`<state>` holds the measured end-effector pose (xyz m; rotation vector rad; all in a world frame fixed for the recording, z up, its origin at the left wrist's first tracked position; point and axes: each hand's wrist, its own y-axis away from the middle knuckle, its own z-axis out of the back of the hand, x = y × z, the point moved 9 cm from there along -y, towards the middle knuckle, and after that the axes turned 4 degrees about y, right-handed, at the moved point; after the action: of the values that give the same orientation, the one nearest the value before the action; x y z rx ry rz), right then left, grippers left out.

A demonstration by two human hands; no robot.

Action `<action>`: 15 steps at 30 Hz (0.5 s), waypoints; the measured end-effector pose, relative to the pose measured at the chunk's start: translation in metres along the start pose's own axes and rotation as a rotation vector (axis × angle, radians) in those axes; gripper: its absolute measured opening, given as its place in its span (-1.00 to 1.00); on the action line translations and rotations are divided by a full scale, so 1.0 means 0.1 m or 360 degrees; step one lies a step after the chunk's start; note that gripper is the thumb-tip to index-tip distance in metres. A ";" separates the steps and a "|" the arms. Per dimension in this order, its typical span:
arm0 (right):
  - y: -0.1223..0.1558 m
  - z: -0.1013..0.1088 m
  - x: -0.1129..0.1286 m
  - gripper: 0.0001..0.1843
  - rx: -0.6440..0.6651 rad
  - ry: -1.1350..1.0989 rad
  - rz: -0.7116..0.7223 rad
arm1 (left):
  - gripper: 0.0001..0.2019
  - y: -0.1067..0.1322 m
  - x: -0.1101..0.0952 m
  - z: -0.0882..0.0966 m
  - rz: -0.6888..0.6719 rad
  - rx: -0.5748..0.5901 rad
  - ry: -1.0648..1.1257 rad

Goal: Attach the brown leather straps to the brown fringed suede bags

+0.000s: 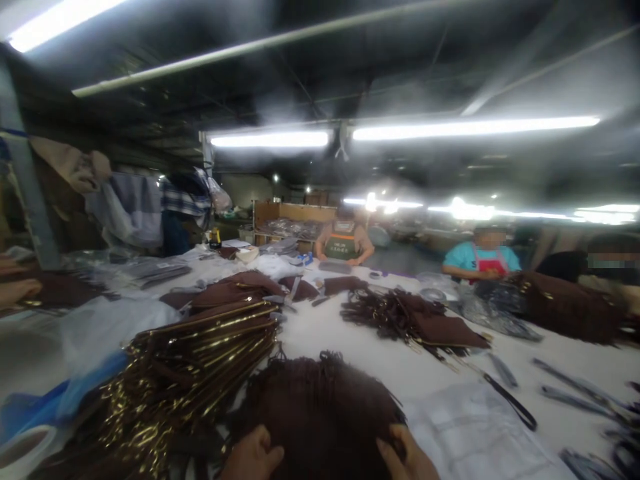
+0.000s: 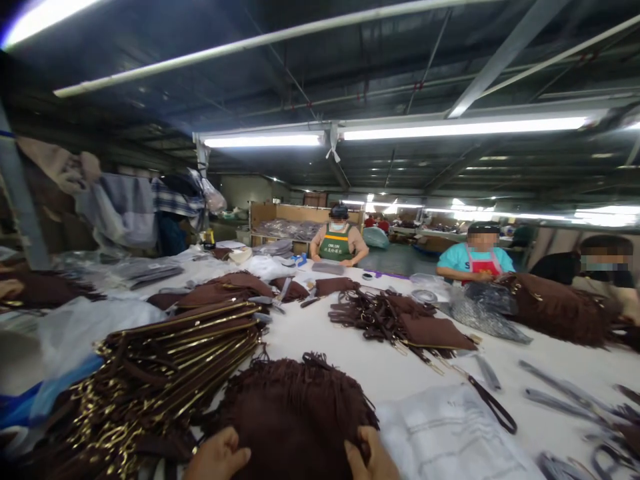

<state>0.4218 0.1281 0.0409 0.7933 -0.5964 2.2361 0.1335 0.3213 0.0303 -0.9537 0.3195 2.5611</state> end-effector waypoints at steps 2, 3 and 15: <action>-0.15 0.12 0.14 -0.64 -0.0043 0.0116 -0.0026 | -0.81 -0.09 -0.21 0.34 -0.0113 -0.0195 -0.0028; -0.24 0.13 0.19 -0.64 -0.0032 0.0213 -0.0041 | -0.81 -0.16 -0.31 0.47 -0.0172 -0.0247 -0.0104; -0.79 -0.71 0.04 -0.22 0.0020 0.0747 0.0006 | -0.15 -1.05 -0.07 -0.19 -0.0065 -0.0154 -0.0258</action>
<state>0.4505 0.2252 0.0083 0.2513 -0.3550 2.3192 0.1943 0.4070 0.0134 -0.7703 0.1301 2.6158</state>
